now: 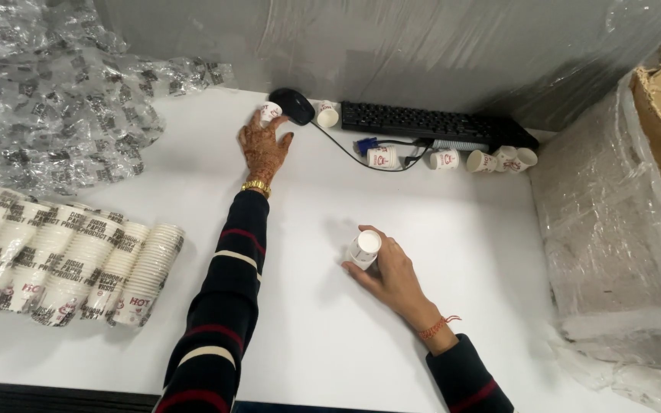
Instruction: Stacking paper cups and inserting them into plastic sleeves for packaging.
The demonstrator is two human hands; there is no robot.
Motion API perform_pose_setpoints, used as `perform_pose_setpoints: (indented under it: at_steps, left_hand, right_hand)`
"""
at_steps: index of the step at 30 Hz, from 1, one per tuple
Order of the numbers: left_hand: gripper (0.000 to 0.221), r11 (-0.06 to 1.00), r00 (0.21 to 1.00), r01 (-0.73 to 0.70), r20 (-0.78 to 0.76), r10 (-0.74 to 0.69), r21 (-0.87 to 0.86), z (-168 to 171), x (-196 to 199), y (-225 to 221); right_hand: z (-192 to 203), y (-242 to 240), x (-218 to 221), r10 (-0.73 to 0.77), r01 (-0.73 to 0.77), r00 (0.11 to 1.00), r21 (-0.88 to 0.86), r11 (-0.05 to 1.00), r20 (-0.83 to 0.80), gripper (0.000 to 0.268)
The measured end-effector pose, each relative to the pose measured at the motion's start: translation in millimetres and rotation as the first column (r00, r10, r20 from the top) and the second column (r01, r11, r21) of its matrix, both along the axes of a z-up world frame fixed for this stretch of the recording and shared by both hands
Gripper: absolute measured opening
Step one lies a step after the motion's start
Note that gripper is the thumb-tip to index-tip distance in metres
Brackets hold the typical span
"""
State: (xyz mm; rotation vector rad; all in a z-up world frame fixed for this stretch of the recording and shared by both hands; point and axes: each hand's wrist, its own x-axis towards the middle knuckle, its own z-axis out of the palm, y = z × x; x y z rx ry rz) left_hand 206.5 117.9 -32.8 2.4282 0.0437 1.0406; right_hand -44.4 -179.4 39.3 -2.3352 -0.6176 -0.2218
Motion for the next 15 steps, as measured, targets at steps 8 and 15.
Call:
perform_pose_setpoints:
  at_steps: [8, 15]
  left_hand:
    - [0.019, 0.929, 0.986, 0.047, -0.132, -0.102, -0.367, 3, -13, 2]
    - [0.034, 0.801, 0.962, 0.248, 0.04, -0.271, -0.545, 20, -57, -19]
  right_hand:
    - [-1, 1, 2, 0.007, -0.007, 1.0, 0.01, 1.0, 0.009, 0.069]
    - [2, -1, 1, 0.002, -0.002, 1.0, 0.001, 1.0, 0.028, 0.07]
